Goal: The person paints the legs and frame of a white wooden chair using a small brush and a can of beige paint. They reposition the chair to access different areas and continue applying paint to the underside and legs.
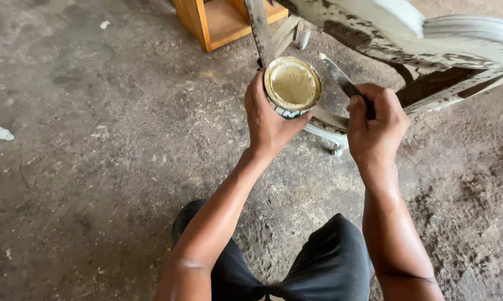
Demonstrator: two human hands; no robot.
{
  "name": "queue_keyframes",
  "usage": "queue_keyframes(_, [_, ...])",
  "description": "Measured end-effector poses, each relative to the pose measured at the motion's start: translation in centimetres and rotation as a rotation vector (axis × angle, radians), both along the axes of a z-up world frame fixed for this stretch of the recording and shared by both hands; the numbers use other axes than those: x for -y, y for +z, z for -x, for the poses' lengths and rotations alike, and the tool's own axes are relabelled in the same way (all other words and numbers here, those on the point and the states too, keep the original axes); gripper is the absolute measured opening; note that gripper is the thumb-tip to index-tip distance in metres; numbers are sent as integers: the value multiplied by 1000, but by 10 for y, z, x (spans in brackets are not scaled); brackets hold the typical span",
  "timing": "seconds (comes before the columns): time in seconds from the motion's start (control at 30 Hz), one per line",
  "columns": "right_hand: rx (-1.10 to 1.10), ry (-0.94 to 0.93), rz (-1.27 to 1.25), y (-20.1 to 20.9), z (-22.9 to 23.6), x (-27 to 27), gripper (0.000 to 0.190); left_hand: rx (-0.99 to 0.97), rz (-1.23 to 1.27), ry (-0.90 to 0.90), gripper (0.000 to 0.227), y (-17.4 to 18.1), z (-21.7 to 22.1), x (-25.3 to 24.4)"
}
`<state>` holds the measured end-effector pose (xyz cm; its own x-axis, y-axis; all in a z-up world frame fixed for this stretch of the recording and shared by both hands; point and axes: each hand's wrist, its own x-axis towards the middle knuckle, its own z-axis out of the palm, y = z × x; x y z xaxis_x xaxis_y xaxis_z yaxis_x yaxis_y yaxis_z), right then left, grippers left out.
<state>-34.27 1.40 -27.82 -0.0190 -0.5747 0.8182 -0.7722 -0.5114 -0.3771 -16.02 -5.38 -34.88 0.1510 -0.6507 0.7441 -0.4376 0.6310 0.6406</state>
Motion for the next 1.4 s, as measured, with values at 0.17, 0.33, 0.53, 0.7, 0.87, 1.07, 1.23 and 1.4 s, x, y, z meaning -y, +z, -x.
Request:
queue_keyframes(0.17, [-89, -15, 59, 25, 8, -9, 16, 62, 51, 54, 123, 39, 13, 6])
queue_keyframes(0.33, [-239, -16, 85, 41, 20, 0, 7, 7, 9, 80, 123, 39, 23, 24])
queue_keyframes(0.53, [-426, 5, 184, 31, 3, 36, 24, -90, 30, 67, 122, -19, 8, 55])
queue_keyframes(0.7, [-576, -76, 207, 22, -3, 76, 30, -43, 7, 17, 125, -24, -2, 57])
queue_keyframes(0.87, [-662, -127, 248, 27, -1, 94, 30, -5, 58, 78, 125, -19, -4, 63])
queue_keyframes(1.07, [-824, -301, 386, 35, -8, 104, 45, -32, -11, -63, 123, -12, 5, 58])
queue_keyframes(1.23, [-917, -411, 382, 33, 6, 110, 65, -47, -25, -94, 122, -13, 9, 58])
queue_keyframes(1.4, [-939, -510, 462, 32, 14, 107, 64, -89, -6, -124, 122, -14, 10, 65])
